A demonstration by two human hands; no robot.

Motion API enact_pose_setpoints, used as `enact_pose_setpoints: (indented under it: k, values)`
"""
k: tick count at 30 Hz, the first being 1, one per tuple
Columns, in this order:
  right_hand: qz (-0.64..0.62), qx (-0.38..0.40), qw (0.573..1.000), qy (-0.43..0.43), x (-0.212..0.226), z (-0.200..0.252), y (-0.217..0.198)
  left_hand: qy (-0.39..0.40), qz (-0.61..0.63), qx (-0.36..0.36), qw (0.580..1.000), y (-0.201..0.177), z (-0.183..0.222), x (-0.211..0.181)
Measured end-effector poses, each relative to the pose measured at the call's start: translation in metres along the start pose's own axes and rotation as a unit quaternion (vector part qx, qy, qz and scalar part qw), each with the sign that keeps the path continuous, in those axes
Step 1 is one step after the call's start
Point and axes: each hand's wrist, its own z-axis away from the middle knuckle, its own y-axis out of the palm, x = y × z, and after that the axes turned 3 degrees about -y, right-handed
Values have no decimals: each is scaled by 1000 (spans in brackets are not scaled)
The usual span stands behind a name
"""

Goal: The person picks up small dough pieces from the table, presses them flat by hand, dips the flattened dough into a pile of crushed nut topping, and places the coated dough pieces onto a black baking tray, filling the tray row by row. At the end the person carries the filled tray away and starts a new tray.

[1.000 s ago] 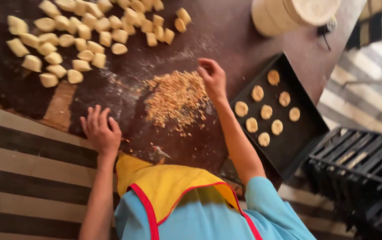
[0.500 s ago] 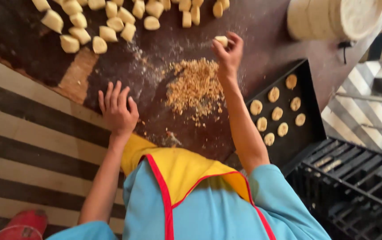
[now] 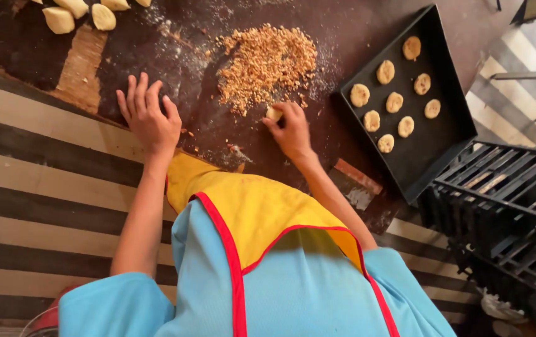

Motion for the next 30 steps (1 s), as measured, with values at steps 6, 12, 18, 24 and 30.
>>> enact_pose_setpoints:
  k: [6,12,18,24,30]
  values:
    - [36,-42,997,-50,-16,41,-4,-3,-2,-3,1000,1,3,2]
    - [155,-13,987,45,-44,86,-34,0,12,9,1000,5,7,3]
    - [164,-68,984,-12,-54,51,-27,5,-6,11,1000,6,4,6]
    - [329,-59,942,-2,-80,37,1,12,-9,27,1000,7,7,8]
    - [331,-76,940,10,-81,34,1,25,4,22,999,10,2,14]
